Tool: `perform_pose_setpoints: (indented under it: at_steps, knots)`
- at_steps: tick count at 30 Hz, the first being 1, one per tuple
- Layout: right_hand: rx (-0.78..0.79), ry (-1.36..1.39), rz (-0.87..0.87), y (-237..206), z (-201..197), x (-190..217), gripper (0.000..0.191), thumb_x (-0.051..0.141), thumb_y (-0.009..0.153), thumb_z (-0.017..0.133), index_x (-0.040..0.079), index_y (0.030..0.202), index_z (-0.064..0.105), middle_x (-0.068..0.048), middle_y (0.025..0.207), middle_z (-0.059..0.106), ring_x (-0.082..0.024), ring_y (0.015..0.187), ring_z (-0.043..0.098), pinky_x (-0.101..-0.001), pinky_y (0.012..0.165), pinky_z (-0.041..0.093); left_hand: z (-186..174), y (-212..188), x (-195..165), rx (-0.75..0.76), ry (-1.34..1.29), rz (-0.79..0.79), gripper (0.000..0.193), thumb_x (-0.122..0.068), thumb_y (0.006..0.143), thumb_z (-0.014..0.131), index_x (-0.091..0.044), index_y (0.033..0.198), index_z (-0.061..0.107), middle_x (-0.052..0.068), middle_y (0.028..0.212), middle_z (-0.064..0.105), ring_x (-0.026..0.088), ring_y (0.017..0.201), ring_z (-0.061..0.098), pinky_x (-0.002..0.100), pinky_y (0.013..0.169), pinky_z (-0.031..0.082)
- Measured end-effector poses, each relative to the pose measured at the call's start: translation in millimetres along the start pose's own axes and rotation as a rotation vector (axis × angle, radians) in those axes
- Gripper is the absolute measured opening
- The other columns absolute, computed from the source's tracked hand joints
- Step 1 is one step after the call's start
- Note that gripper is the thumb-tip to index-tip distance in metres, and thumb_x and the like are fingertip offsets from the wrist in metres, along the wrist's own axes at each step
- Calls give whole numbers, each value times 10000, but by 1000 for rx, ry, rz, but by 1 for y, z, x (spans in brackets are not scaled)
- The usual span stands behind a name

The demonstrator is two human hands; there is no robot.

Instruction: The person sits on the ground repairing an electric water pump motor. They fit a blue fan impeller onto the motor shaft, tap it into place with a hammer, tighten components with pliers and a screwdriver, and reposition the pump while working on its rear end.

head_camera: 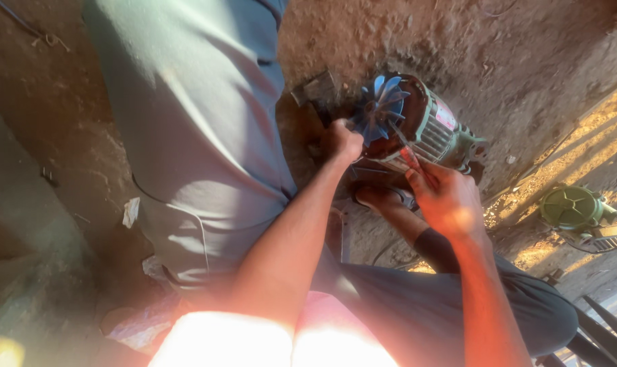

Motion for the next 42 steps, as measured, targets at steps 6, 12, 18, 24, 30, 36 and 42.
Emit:
perform_pose_setpoints:
  at_steps: [6, 12, 18, 24, 30, 36, 42]
  knots:
    - [24, -11, 41, 7, 7, -1, 389, 374, 916, 693, 185, 1254, 734, -211, 845, 725, -362, 809, 737, -446, 748, 553, -5, -1, -2, -18, -18, 35, 204, -160, 817, 706, -114, 1003, 774, 179, 1040, 762, 349, 1024, 720, 424, 920, 545]
    - [22, 44, 14, 0, 1, 0, 379, 366, 929, 673, 206, 1267, 731, -189, 878, 735, -345, 834, 740, -437, 754, 554, -4, 1, 0, -16, -30, 19, 172, -169, 827, 709, -101, 973, 768, 168, 998, 773, 338, 986, 738, 415, 905, 559]
    - [-20, 95, -74, -1, -2, 5, 362, 309, 942, 673, 197, 1280, 734, -190, 973, 737, -341, 951, 728, -418, 771, 560, 1, 5, 6, -37, -19, 31, 163, -155, 785, 716, -95, 928, 765, 136, 956, 786, 323, 952, 741, 410, 871, 563]
    - [-33, 153, -65, -9, -12, 6, 341, 319, 945, 678, 179, 1251, 733, -188, 992, 746, -334, 960, 743, -416, 777, 569, 12, 14, 12, -92, -40, 123, 186, -181, 762, 741, -97, 926, 771, 166, 955, 767, 346, 942, 738, 421, 850, 559]
    - [-36, 68, -11, 2, 1, 11, 344, 328, 923, 698, 207, 1240, 757, -201, 976, 743, -344, 906, 737, -413, 773, 561, 10, 13, 12, -112, -16, 93, 171, -182, 781, 722, -106, 924, 778, 167, 949, 772, 352, 953, 725, 424, 857, 552]
    - [-52, 174, -30, -21, -18, -6, 362, 348, 949, 666, 211, 1278, 729, -190, 969, 753, -314, 882, 763, -398, 776, 562, 8, 9, 5, -92, -100, 102, 181, -155, 776, 711, -97, 936, 770, 160, 957, 788, 312, 951, 758, 399, 887, 560]
    - [-30, 46, 11, 5, 6, 4, 347, 337, 938, 712, 132, 1216, 754, -226, 929, 738, -312, 842, 759, -397, 764, 566, 7, -1, -1, -144, 39, 152, 286, -82, 700, 728, -112, 980, 770, 150, 986, 770, 345, 978, 708, 432, 824, 545]
Point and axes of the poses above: each hand's wrist, its own y-axis towards the middle knuckle, its own z-axis out of the palm, x = y × z, the point moved 1 cm from there along y, towards the middle knuckle
